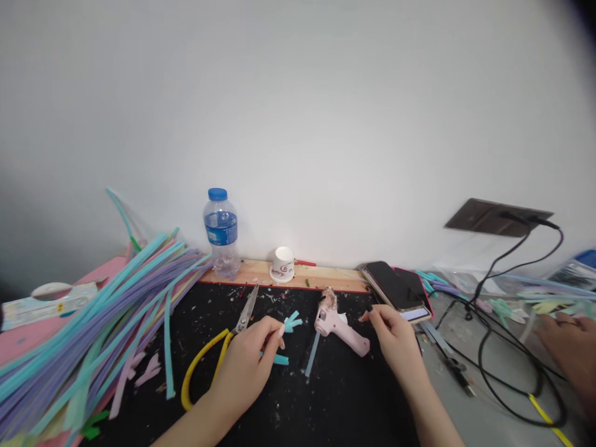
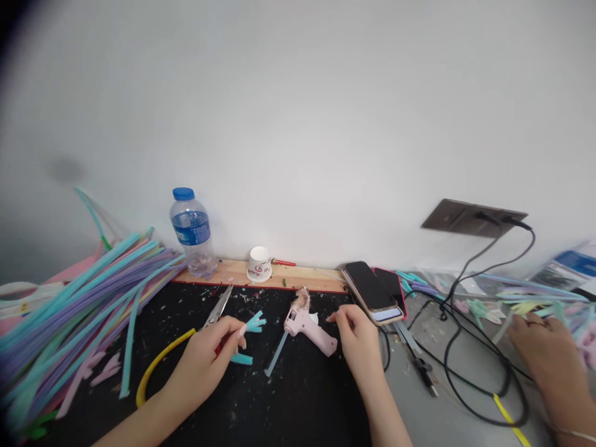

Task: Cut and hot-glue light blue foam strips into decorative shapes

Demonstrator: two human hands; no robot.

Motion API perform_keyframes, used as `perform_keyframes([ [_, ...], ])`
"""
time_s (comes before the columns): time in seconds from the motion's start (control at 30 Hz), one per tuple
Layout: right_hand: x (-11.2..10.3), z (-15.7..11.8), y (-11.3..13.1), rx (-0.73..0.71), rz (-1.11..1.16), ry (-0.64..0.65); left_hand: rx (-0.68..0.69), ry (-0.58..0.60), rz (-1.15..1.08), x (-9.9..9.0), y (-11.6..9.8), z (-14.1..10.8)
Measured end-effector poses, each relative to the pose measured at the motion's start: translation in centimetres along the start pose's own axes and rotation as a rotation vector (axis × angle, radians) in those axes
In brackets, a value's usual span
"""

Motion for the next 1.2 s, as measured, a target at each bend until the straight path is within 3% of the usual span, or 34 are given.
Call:
perform_keyframes([
  [0.2, 2.1, -2.5, 4.7, -0.18, 0.346, 0.143, -0.015, 0.01, -0.063, 0.0, -0.1, 0.0],
  [0.3, 3.2, -4.0, 6.1, -0.23, 0.284, 0.13, -0.041, 0.06, -0.166, 0.2, -0.5, 0.0],
  [0.4, 3.9, -4.9, 7.1, -0.389, 0.199, 0.135, -0.054, 0.132, -0.259, 0.6, -1.0, -0.1],
  [0.5, 4.1, -5.1, 7.4, -0.507, 0.121, 0.126, -0.023, 0.189, -0.256, 1.0, -1.2, -0.4],
  [0.7, 4.0, -5.2, 7.6, -0.58, 0.024, 0.064, 0.036, 0.247, -0.207, 1.5, -1.3, -0.6],
  [1.2, 4.1, -5.1, 7.6, -0.619, 0.064, 0.051, -0.003, 0.267, -0.188, 1.9, -0.8, -0.5],
])
Point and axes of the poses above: each hand's wrist, its own z-axis towards the middle knuckle, its own x-axis out of the palm, y = z × x, the point moved 4 cm from there along z, towards the middle knuckle, and after that the axes turned 2 degrees about -y, right-handed, at the moved point
